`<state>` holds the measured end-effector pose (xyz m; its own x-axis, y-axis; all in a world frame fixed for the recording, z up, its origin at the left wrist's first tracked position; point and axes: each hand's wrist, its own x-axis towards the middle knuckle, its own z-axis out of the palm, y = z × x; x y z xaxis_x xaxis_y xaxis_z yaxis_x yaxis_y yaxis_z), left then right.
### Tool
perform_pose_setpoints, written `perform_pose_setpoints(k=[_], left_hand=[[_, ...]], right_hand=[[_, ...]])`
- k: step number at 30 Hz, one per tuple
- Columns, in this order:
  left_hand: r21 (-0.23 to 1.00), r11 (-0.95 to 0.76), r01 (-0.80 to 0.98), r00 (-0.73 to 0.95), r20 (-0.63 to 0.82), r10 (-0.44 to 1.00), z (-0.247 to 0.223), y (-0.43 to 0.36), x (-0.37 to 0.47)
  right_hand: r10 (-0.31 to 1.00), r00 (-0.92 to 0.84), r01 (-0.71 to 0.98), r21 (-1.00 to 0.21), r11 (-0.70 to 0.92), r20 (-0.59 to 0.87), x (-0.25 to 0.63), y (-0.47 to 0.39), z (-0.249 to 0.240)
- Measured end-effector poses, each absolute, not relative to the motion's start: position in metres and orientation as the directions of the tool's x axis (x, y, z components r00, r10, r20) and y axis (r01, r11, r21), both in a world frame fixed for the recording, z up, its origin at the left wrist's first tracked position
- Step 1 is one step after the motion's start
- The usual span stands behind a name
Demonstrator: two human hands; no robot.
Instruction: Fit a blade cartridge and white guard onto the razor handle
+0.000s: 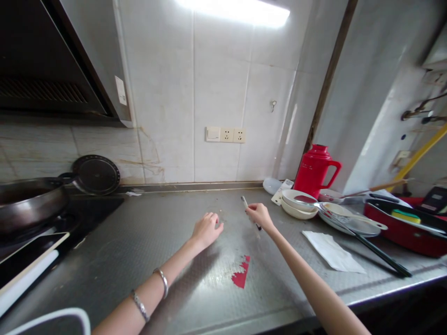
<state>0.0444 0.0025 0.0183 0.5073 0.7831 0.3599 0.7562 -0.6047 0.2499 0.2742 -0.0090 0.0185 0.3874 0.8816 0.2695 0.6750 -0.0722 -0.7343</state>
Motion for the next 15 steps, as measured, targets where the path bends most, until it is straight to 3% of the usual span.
perform_pose_setpoints(k=[3,7,15], left_hand=[[0.233,-0.566,0.791,0.459,0.385,0.800,0.006,0.028,0.026],[0.277,-0.584,0.763,0.495,0.331,0.803,-0.014,0.056,0.011],[0.471,-0.593,0.653,0.519,0.292,0.803,-0.037,0.081,0.014]], right_hand=[[0.830,0.440,0.822,-0.525,-0.219,0.342,0.315,-0.009,0.011],[0.850,0.474,0.853,-0.356,-0.381,0.228,0.339,-0.009,-0.002],[0.885,0.450,0.874,-0.263,-0.408,0.123,0.338,0.003,-0.013]])
